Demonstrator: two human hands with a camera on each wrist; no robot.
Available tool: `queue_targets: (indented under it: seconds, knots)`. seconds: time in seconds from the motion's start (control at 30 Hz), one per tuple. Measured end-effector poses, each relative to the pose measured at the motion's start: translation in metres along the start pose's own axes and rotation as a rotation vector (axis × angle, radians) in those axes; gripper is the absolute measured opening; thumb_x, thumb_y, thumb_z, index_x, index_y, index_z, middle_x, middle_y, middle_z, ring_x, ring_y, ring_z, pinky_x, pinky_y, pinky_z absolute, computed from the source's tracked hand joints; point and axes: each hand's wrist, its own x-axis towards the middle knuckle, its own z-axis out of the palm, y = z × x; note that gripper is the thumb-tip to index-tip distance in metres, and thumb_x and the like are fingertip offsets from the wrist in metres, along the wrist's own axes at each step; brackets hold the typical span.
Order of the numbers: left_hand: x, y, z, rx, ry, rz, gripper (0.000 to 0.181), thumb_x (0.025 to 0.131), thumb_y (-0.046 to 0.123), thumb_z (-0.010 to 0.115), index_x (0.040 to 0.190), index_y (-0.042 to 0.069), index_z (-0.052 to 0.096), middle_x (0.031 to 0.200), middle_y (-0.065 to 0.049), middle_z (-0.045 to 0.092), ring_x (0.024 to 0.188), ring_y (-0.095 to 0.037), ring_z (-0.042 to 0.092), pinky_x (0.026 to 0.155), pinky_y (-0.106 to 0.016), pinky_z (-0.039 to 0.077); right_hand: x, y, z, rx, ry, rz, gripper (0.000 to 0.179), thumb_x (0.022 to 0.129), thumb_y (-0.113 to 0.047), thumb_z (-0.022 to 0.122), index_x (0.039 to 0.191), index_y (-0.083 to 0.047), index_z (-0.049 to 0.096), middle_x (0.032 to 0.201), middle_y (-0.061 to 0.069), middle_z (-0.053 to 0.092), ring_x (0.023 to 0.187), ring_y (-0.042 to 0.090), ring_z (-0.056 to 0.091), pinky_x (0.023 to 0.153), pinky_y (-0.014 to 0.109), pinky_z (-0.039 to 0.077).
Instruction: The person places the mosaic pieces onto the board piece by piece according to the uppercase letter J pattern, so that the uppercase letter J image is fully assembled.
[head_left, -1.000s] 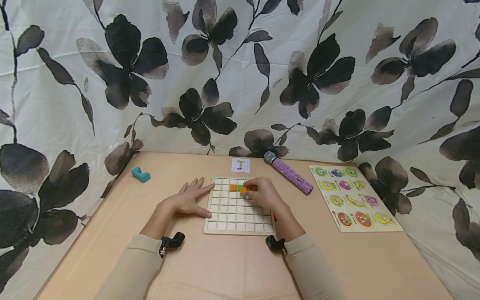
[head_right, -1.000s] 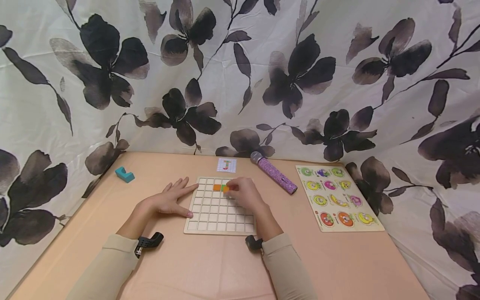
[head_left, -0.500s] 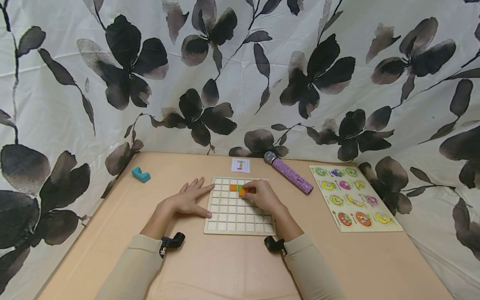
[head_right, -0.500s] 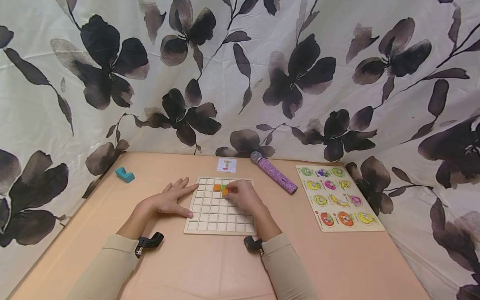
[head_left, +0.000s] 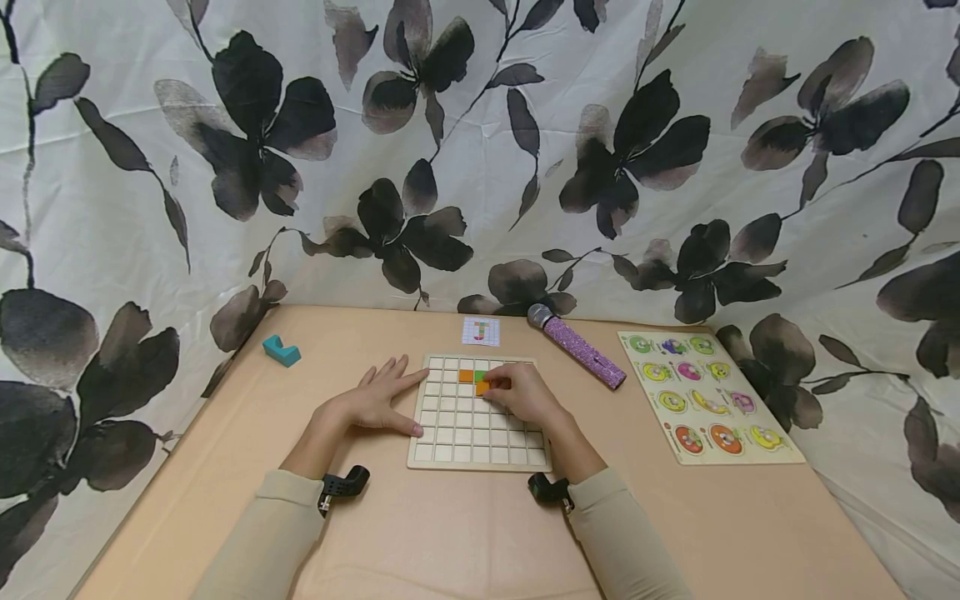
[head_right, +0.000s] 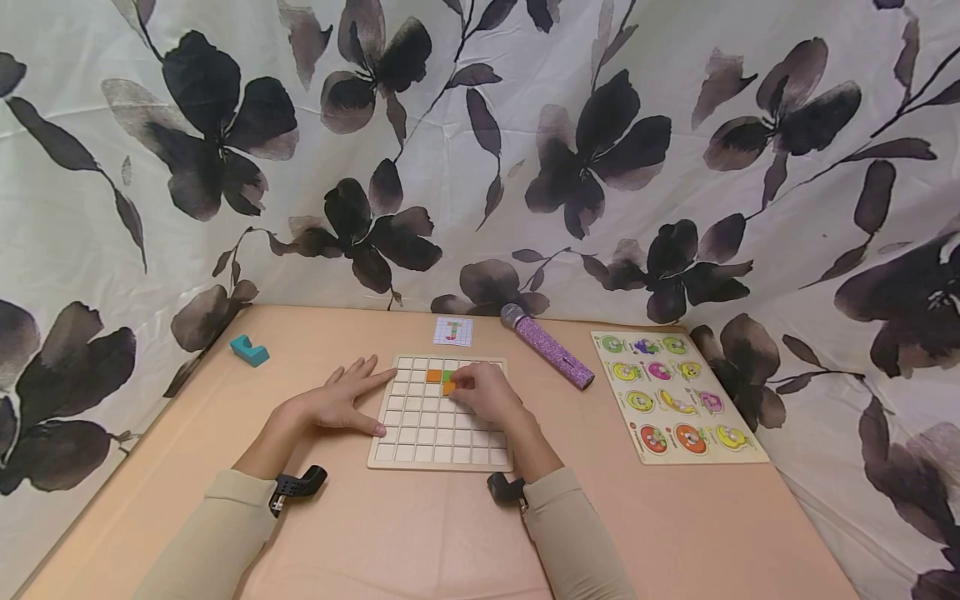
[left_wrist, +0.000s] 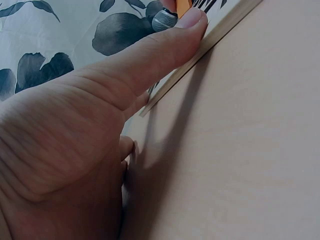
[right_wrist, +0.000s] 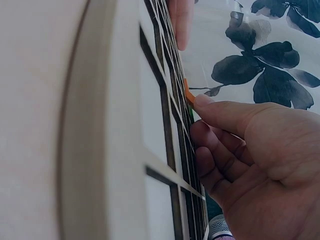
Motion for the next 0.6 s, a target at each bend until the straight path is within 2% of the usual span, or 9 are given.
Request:
queue_targets:
  seconds: [0.3,0.6]
  knots:
    - [-0.0001,-0.0019,0.0012,0.005,0.007,0.004,0.111,0.079,0.060,0.084,0.166,0.020,0.028,0.173,-0.026,-0.002,0.160,-0.048,-0.008,0.126,-0.068,-0.008,0.0002,-0.0005,0.0007,-0.007,-0.012,-0.014,0.023,0.092,-0.011,0.080,0.114,-0.005,0.079,0.091,0.001,0.070,0.081,0.013,0.059,0.073,0.025,0.051]
    - [0.0013,-0.0016,0.0015,0.001,0.000,0.002,0.112,0.078,0.061,0.084,0.167,0.022,0.027,0.174,-0.025,-0.003,0.161,-0.046,-0.009,0.126,-0.067,-0.008,-0.0011,-0.0012,0.0013,-0.020,-0.025,0.013,0.024,0.093,-0.013,0.079,0.115,-0.006,0.078,0.092,0.000,0.070,0.083,0.013,0.059,0.075,0.025,0.051]
